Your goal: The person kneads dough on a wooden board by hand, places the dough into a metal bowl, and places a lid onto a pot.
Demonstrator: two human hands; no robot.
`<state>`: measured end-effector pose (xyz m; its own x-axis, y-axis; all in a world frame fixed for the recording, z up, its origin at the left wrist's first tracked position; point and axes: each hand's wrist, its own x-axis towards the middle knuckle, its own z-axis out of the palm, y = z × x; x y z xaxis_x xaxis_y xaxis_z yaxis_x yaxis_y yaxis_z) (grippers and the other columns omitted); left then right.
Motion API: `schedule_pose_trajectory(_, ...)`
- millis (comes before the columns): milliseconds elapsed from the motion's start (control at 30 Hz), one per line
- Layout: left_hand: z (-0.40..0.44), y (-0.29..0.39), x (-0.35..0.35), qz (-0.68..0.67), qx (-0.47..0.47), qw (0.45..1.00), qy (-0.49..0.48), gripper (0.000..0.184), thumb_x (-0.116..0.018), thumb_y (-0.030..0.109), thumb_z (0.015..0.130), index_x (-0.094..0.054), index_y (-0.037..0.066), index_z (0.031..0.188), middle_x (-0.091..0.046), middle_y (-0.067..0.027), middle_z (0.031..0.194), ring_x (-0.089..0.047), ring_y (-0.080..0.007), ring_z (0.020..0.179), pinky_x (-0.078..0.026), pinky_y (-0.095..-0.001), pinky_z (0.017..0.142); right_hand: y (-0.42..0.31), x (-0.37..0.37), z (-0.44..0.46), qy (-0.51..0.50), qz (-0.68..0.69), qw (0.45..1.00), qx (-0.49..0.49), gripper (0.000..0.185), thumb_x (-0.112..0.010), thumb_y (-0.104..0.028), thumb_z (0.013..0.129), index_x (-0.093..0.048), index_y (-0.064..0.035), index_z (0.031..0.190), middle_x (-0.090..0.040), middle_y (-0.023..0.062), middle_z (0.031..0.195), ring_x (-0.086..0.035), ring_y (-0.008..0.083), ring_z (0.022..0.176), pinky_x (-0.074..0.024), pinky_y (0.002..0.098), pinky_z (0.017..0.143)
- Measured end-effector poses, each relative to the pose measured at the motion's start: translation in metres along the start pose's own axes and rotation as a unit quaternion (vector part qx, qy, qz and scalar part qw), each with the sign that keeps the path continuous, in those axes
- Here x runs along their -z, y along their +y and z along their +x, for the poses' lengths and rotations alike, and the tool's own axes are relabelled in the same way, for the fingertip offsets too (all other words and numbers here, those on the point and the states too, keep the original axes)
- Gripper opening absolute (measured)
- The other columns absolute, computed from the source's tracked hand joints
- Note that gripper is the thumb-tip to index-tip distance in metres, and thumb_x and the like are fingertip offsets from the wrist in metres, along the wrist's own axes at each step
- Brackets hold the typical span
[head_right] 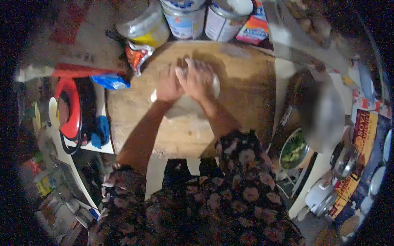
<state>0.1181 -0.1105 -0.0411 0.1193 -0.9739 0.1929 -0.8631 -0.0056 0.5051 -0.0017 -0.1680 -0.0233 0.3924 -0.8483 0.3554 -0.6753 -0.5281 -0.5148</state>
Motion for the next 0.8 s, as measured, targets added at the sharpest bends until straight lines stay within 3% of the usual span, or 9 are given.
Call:
schedule_pose_trajectory(100,-0.002,0.006,0.006,0.074,-0.015,0.996,0.055,0.09,-0.064,0.052,0.07,-0.032,0.002,0.139,-0.046,-0.0239,0.131,-0.044,-0.0401,0.121,-0.034,-0.0494,0.102,0.001,0.007,-0.002,-0.051,-0.079,0.995,0.024,0.036,-0.06,-0.037,0.082,-0.061,-0.0043,0.098,-0.062,0.0182,0.097,-0.058,0.035,0.09,-0.042,0.0474,0.082)
schedule_pose_trajectory(167,-0.008,-0.013,0.0,-0.019,-0.072,0.977,-0.198,0.093,-0.065,0.057,0.071,-0.031,0.001,0.138,-0.048,-0.0222,0.13,-0.048,-0.0383,0.118,-0.04,-0.0448,0.098,-0.008,0.036,-0.011,-0.156,0.033,0.987,0.007,0.029,-0.061,-0.032,0.082,-0.06,-0.0042,0.091,-0.061,0.0161,0.089,-0.057,0.0334,0.088,-0.0422,0.0455,0.079)
schedule_pose_trajectory(200,-0.003,-0.003,0.024,-0.014,-0.074,0.979,-0.188,0.093,-0.065,0.057,0.071,-0.031,0.001,0.138,-0.048,-0.0222,0.13,-0.048,-0.0383,0.118,-0.04,-0.0448,0.098,-0.011,0.055,-0.021,-0.136,0.108,0.984,0.043,0.027,-0.061,-0.029,0.082,-0.059,-0.004,0.09,-0.06,0.0153,0.087,-0.056,0.0335,0.086,-0.042,0.0441,0.078)
schedule_pose_trajectory(267,-0.011,0.028,0.082,-0.047,-0.05,0.924,-0.375,0.099,-0.067,0.063,0.067,-0.033,0.0,0.136,-0.05,-0.0207,0.127,-0.052,-0.0376,0.113,-0.043,-0.0424,0.093,-0.015,0.092,-0.051,-0.111,0.193,0.971,0.084,0.021,-0.062,-0.023,0.081,-0.057,-0.0033,0.088,-0.057,0.0145,0.083,-0.053,0.0338,0.084,-0.0413,0.0422,0.076)
schedule_pose_trajectory(333,-0.055,0.052,0.085,-0.049,-0.034,0.952,-0.301,0.1,-0.072,0.061,0.061,-0.037,0.001,0.134,-0.051,-0.0211,0.125,-0.054,-0.0395,0.108,-0.044,-0.0447,0.091,-0.021,0.112,-0.093,-0.115,0.182,0.976,0.043,0.02,-0.062,-0.019,0.08,-0.056,-0.002,0.088,-0.055,0.0149,0.085,-0.052,0.0343,0.084,-0.0401,0.0433,0.076)
schedule_pose_trajectory(400,-0.104,0.083,0.075,-0.029,-0.054,0.992,-0.111,0.092,-0.074,0.052,0.06,-0.043,0.003,0.131,-0.052,-0.0215,0.123,-0.053,-0.0394,0.107,-0.043,-0.0461,0.092,-0.027,0.118,-0.121,-0.072,0.176,0.982,0.006,0.016,-0.061,-0.014,0.079,-0.057,-0.0016,0.089,-0.055,0.0157,0.092,-0.051,0.0372,0.088,-0.0379,0.0477,0.081)
schedule_pose_trajectory(467,-0.138,0.107,0.06,0.017,-0.047,0.999,-0.002,0.071,-0.069,0.039,0.07,-0.047,0.005,0.128,-0.051,-0.0212,0.123,-0.05,-0.0383,0.112,-0.039,-0.0491,0.096,-0.042,0.123,-0.136,-0.038,0.151,0.987,-0.043,0.022,-0.059,-0.02,0.08,-0.06,-0.0033,0.094,-0.056,0.0154,0.106,-0.05,0.0389,0.1,-0.035,0.0506,0.091)
schedule_pose_trajectory(567,-0.171,0.118,0.017,0.066,0.008,0.996,0.063,0.046,-0.054,0.02,0.082,-0.05,0.006,0.125,-0.048,-0.0184,0.128,-0.045,-0.0356,0.121,-0.031,-0.0522,0.102,-0.04,0.106,-0.159,-0.015,0.025,0.998,0.049,0.034,-0.054,-0.03,0.081,-0.06,-0.0054,0.103,-0.054,0.015,0.119,-0.047,0.038,0.113,-0.0298,0.0542,0.099)
schedule_pose_trajectory(800,-0.116,0.088,0.011,0.044,-0.001,0.996,0.08,0.053,-0.061,0.026,0.078,-0.048,0.009,0.127,-0.048,-0.0168,0.128,-0.046,-0.0343,0.118,-0.032,-0.0528,0.1,-0.015,0.073,-0.103,0.013,0.032,0.997,0.069,0.043,-0.051,-0.036,0.079,-0.062,-0.0045,0.106,-0.055,0.0165,0.12,-0.051,0.0374,0.111,-0.0293,0.0558,0.098)
